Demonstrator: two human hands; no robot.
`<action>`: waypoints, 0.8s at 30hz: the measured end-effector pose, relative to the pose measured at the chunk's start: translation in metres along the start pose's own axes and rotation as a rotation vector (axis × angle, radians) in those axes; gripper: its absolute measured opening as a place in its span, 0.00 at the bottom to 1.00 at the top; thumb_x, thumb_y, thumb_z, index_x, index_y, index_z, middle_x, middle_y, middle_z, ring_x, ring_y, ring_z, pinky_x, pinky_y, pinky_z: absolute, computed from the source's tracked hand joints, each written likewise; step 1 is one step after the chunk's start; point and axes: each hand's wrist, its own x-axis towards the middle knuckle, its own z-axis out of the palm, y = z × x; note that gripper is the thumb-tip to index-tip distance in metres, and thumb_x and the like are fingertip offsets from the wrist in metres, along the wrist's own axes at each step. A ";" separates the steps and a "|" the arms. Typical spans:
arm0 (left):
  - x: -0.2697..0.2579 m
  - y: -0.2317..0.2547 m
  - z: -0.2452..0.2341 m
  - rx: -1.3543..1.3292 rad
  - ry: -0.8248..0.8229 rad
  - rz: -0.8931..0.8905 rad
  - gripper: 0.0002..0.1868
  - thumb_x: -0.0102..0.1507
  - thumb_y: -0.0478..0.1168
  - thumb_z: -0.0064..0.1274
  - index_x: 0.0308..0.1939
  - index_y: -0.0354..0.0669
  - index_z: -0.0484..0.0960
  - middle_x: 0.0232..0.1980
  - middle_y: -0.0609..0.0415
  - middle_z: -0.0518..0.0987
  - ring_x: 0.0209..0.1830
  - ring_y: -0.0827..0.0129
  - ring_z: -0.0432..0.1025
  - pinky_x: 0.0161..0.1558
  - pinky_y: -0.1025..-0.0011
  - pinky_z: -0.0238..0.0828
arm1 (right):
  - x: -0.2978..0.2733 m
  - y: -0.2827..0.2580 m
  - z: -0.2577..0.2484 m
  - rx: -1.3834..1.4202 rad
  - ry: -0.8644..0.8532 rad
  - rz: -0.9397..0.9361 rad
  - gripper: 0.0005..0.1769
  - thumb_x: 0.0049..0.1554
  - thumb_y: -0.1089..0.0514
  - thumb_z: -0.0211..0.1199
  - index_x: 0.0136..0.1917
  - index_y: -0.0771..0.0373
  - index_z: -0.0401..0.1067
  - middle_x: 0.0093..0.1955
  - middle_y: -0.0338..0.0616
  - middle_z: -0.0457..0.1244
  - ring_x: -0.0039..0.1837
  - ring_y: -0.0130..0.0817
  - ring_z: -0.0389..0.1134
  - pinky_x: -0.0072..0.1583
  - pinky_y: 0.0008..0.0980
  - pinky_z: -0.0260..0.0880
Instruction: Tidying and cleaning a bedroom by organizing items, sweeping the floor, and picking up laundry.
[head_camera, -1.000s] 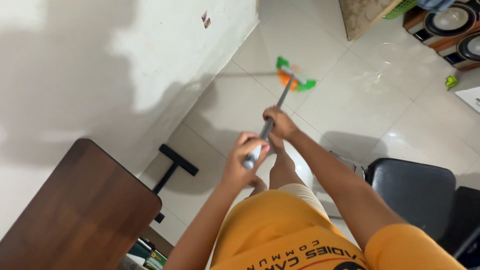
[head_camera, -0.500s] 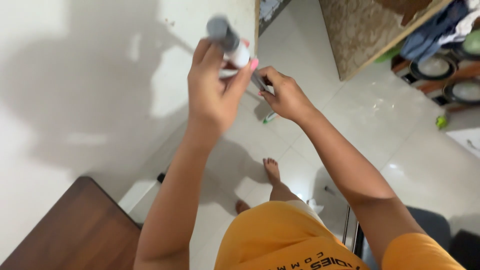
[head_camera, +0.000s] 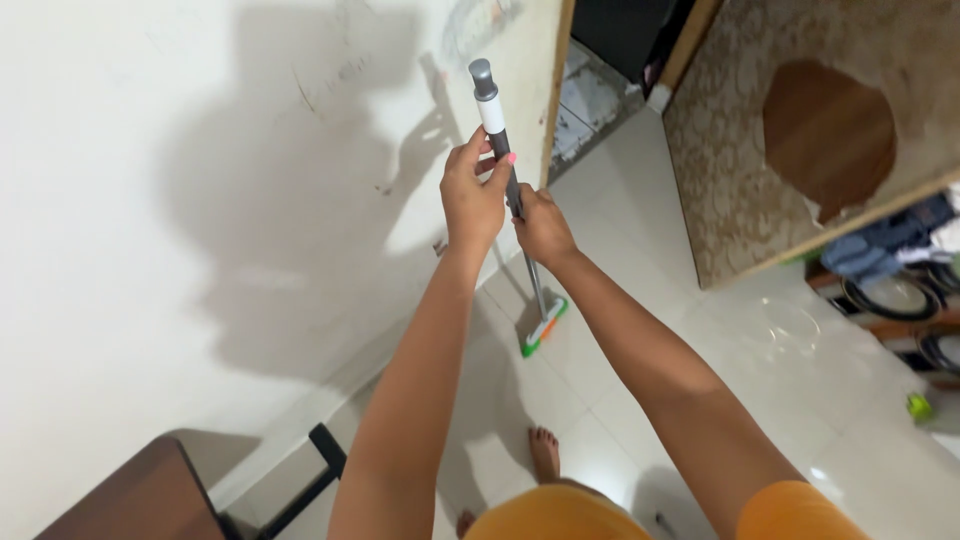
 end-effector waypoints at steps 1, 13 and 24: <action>0.015 -0.010 0.002 0.002 0.012 0.009 0.27 0.62 0.34 0.60 0.66 0.43 0.76 0.51 0.50 0.78 0.46 0.68 0.80 0.43 0.71 0.81 | 0.015 0.002 0.002 0.002 0.000 -0.015 0.20 0.54 0.70 0.62 0.59 0.64 0.64 0.51 0.61 0.66 0.56 0.62 0.68 0.58 0.53 0.67; 0.113 -0.080 -0.003 0.273 -0.219 -0.253 0.37 0.68 0.38 0.47 0.82 0.50 0.57 0.54 0.39 0.83 0.50 0.57 0.77 0.57 0.68 0.73 | 0.104 0.022 0.044 0.240 0.021 0.053 0.40 0.55 0.72 0.58 0.78 0.60 0.54 0.69 0.52 0.63 0.64 0.48 0.68 0.64 0.41 0.69; -0.087 -0.029 -0.043 -0.193 -0.194 -0.135 0.29 0.66 0.33 0.55 0.72 0.37 0.68 0.71 0.45 0.72 0.72 0.63 0.67 0.70 0.64 0.65 | -0.077 0.011 -0.010 0.754 0.168 -0.031 0.24 0.59 0.73 0.61 0.68 0.65 0.67 0.65 0.44 0.64 0.66 0.32 0.67 0.64 0.32 0.71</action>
